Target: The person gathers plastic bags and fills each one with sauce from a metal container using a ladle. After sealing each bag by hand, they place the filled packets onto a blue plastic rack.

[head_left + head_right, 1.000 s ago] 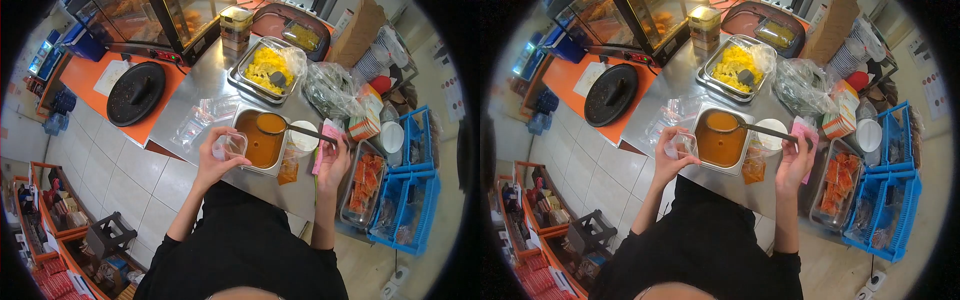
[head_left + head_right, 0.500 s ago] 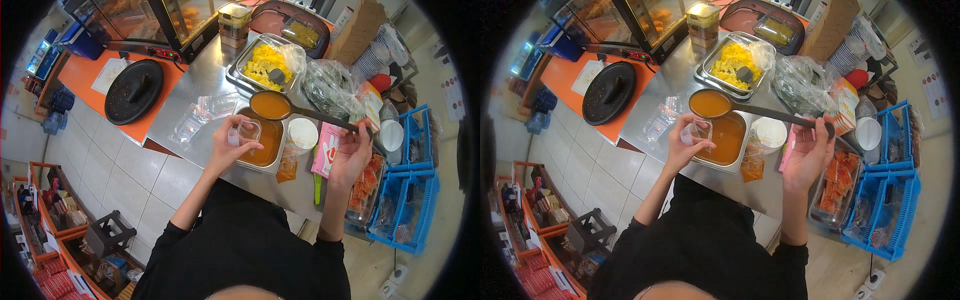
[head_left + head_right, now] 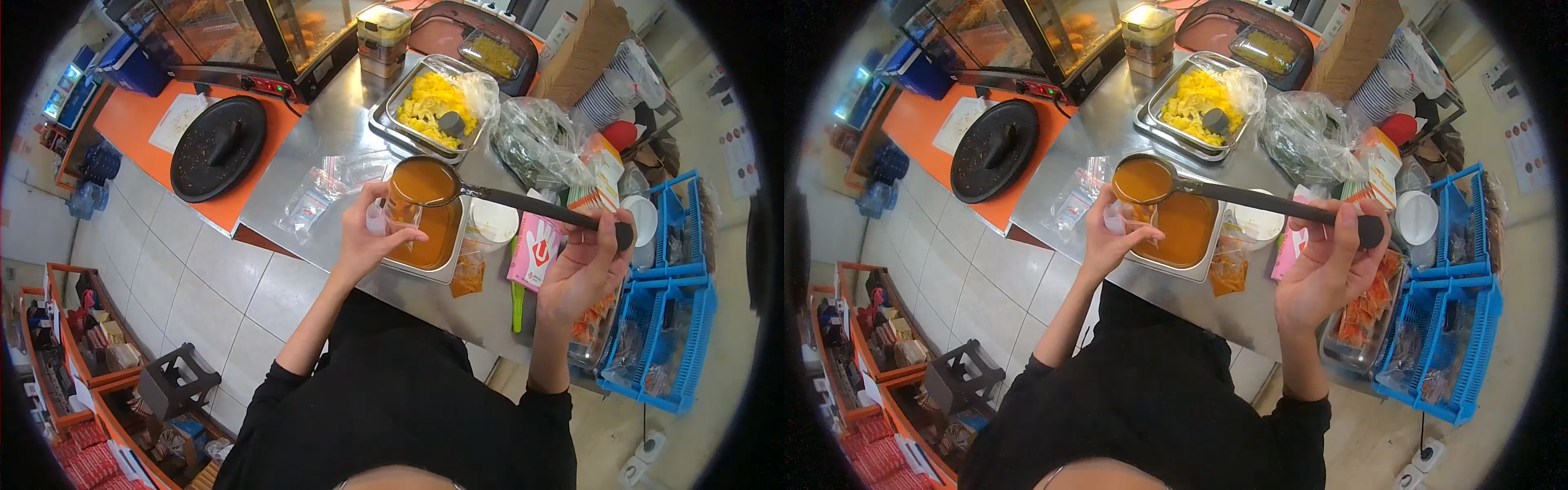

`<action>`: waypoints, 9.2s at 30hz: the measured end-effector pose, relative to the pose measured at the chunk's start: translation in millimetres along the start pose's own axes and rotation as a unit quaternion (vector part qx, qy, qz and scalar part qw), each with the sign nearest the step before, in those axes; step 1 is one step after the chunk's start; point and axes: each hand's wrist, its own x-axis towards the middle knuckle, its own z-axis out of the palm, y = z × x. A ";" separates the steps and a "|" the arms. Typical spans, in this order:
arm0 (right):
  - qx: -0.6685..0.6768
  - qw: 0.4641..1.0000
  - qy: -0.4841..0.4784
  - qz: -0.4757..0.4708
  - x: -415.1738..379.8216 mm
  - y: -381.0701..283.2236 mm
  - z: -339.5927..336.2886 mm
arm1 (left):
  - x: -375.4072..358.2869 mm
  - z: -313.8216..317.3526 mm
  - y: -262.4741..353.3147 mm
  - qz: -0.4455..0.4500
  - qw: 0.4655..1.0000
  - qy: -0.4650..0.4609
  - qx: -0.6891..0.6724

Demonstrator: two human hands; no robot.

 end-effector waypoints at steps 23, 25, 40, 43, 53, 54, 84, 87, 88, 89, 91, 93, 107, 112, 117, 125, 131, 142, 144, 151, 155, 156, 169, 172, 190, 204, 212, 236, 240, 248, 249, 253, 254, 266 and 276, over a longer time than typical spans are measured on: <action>-0.129 0.843 -0.416 -0.317 -27.4 -19.5 -11.2 | 1.7 -7.3 1.3 -0.004 1.000 -0.026 -0.001; -0.136 0.813 -0.467 -0.321 -33.5 -22.8 -10.2 | 2.7 -8.2 4.9 -0.010 0.998 -0.058 -0.019; 0.047 0.944 0.197 0.259 -73.1 82.6 -79.3 | -23.9 -46.4 -35.9 0.045 0.996 0.008 -0.079; -0.075 0.961 0.146 0.225 -79.3 99.1 -83.7 | -24.9 -59.5 -32.4 0.052 0.992 0.038 -0.105; -0.474 0.827 -0.294 -0.077 -67.3 44.8 23.7 | -32.8 -27.7 19.6 -0.014 0.979 -0.044 -0.200; -0.372 0.865 -0.337 0.008 -68.4 47.5 26.0 | -33.6 -22.5 29.1 -0.046 0.980 -0.063 -0.182; -0.267 0.874 -0.405 -0.028 -59.6 18.0 31.3 | -25.8 -6.6 106.4 0.096 0.947 -0.144 0.272; -0.300 0.851 -0.428 -0.045 -50.2 11.2 21.7 | -25.2 -7.1 99.4 0.103 0.935 -0.171 0.292; -0.323 0.824 -0.460 -0.068 -43.6 8.2 14.6 | -23.7 -6.9 96.4 0.140 0.926 -0.178 0.302; -0.330 0.812 -0.476 -0.065 -37.9 -0.2 9.0 | -24.1 -7.0 95.0 0.150 0.916 -0.200 0.313; -0.339 0.806 -0.482 -0.051 -34.5 -10.0 -1.0 | -23.7 -0.9 90.3 0.140 0.920 -0.222 0.291; -0.357 0.784 -0.507 -0.033 -28.8 -19.8 -11.7 | -25.6 10.2 76.7 0.094 0.936 -0.235 0.243; -0.483 0.689 -0.509 0.183 -36.7 57.4 -135.6 | -127.4 -21.8 -6.0 -0.449 0.798 -0.102 -0.388; -0.613 0.691 -0.381 -0.039 -66.0 114.9 -127.5 | -112.4 -24.0 -2.7 -0.435 0.853 -0.059 -0.282; -0.426 0.826 -0.321 0.181 -80.8 64.0 -42.6 | -86.7 1.7 0.5 -0.335 0.903 0.100 -0.251; -0.241 0.868 -0.321 0.291 -100.3 68.7 -10.4 | -65.6 6.9 15.2 -0.289 0.939 0.046 -0.179; -0.352 0.866 -0.353 0.041 -106.4 76.3 -7.0 | -66.3 2.0 8.6 -0.196 0.969 0.078 -0.128; -0.256 0.897 -0.284 0.220 -80.1 60.0 8.5 | -68.3 -21.8 28.2 -0.093 0.982 0.162 0.030; -0.246 0.910 -0.287 0.169 -87.8 56.8 19.2 | -68.3 -15.0 46.2 -0.126 0.985 0.092 0.070; -0.253 0.903 -0.340 0.066 -93.0 52.1 25.4 | -62.7 -14.2 54.7 -0.017 0.985 0.000 0.171; -0.246 0.889 -0.367 0.118 -81.4 47.7 27.8 | -58.6 -13.3 60.5 -0.013 0.970 -0.004 0.241; -0.258 0.883 -0.378 0.099 -80.7 47.6 27.7 | -57.8 -11.4 61.9 0.006 0.953 0.002 0.302; -0.258 0.885 -0.364 0.133 -75.0 49.6 28.6 | -38.4 -11.8 53.6 -0.199 0.972 -0.065 0.107; -0.282 0.885 -0.368 0.049 -79.0 58.2 25.5 | -38.3 -17.8 41.5 -0.241 0.966 -0.080 0.052; -0.343 0.907 -0.219 -0.109 -98.0 61.2 33.5 | -38.8 14.8 31.8 0.068 0.948 0.169 0.263; -0.316 0.883 -0.267 -0.220 -67.8 55.6 10.1 | -24.8 -7.5 49.3 -0.219 0.957 -0.007 -0.189; -0.317 0.813 -0.375 -0.313 -63.3 52.7 -14.9 | 16.6 -54.5 39.2 -0.167 0.969 0.063 0.170; -0.272 0.937 -0.209 0.069 -93.8 141.2 -48.8 | -111.1 -38.7 -14.9 -0.354 0.812 -0.345 -0.312; -0.282 0.925 -0.254 0.003 -117.8 131.6 -61.8 | -110.9 -41.9 -20.0 -0.403 0.805 -0.311 -0.304; -0.185 0.953 -0.048 0.234 -115.1 129.8 -74.4 | -91.6 -67.3 -3.5 -0.322 0.876 -0.241 -0.267; -0.164 0.955 -0.018 0.248 -112.6 131.5 -77.8 | -90.7 -68.5 -2.5 -0.315 0.885 -0.230 -0.253; -0.086 0.954 0.065 0.279 -104.4 136.2 -90.5 | -90.1 -75.7 -11.5 -0.243 0.933 -0.212 -0.157; -0.059 0.948 0.090 0.298 -103.1 137.9 -94.2 | -89.4 -75.0 -10.8 -0.242 0.933 -0.213 -0.157; -0.015 0.931 0.153 0.332 -92.9 140.9 -124.8 | -81.3 -51.2 -3.1 -0.209 0.964 -0.048 -0.156; 0.022 0.944 0.143 0.296 -50.3 104.3 -94.6 | -58.7 -35.9 -3.2 -0.133 0.986 -0.020 -0.101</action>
